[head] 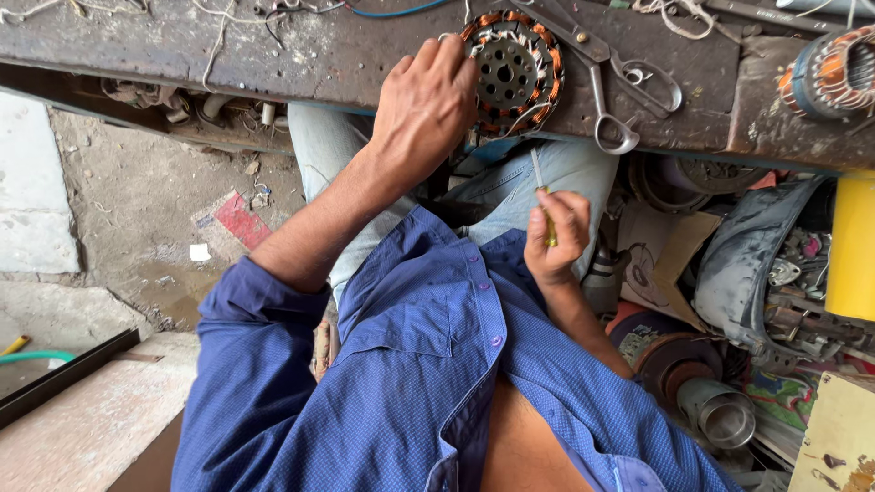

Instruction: The person uses a screwdriver and shears to adjust and trim copper wires on a circular electrical component, likely a stator, on a cluttered workbench.

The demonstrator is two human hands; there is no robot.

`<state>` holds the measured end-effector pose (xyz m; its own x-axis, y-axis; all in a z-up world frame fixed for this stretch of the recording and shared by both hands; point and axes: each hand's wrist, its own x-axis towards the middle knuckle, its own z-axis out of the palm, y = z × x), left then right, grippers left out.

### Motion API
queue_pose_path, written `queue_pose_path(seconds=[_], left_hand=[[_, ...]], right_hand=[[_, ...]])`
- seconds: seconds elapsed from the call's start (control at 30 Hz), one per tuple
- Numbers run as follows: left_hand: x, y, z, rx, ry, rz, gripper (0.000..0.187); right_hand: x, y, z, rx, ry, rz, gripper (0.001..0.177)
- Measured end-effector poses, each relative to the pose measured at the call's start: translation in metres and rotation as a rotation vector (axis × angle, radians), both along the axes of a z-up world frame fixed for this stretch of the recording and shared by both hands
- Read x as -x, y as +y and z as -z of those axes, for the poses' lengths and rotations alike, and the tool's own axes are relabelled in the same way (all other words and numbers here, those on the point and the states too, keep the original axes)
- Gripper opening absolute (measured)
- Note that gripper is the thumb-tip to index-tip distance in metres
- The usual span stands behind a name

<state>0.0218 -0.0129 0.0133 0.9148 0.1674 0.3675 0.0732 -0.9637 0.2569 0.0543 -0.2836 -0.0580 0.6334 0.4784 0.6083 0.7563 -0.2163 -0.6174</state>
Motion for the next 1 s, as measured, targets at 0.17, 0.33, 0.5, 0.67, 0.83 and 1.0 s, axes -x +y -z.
queue_pose_path(seconds=[0.17, 0.33, 0.5, 0.67, 0.83, 1.0], left_hand=[[0.007, -0.004, 0.009, 0.204, -0.193, -0.036, 0.012], [0.01, -0.003, 0.01, 0.409, -0.234, -0.033, 0.012], [0.025, 0.011, -0.003, 0.667, -0.151, 0.034, 0.013], [0.018, 0.006, -0.005, 0.555, -0.161, 0.013, 0.011], [0.005, 0.007, 0.002, 0.217, -0.204, 0.057, 0.008], [-0.002, 0.017, 0.0, -0.1, -0.176, 0.213, 0.008]], right_hand=[[-0.027, 0.005, -0.012, -0.089, -0.07, 0.043, 0.021], [-0.052, 0.013, -0.027, -0.193, -0.005, 0.002, 0.031], [-0.069, 0.031, -0.048, -0.112, 0.007, -0.213, 0.045], [-0.101, 0.062, -0.064, 0.054, -0.066, -0.253, 0.031], [-0.109, 0.084, -0.058, 0.035, -0.104, -0.118, 0.02], [-0.111, 0.082, -0.048, 0.011, -0.123, -0.074, 0.02]])
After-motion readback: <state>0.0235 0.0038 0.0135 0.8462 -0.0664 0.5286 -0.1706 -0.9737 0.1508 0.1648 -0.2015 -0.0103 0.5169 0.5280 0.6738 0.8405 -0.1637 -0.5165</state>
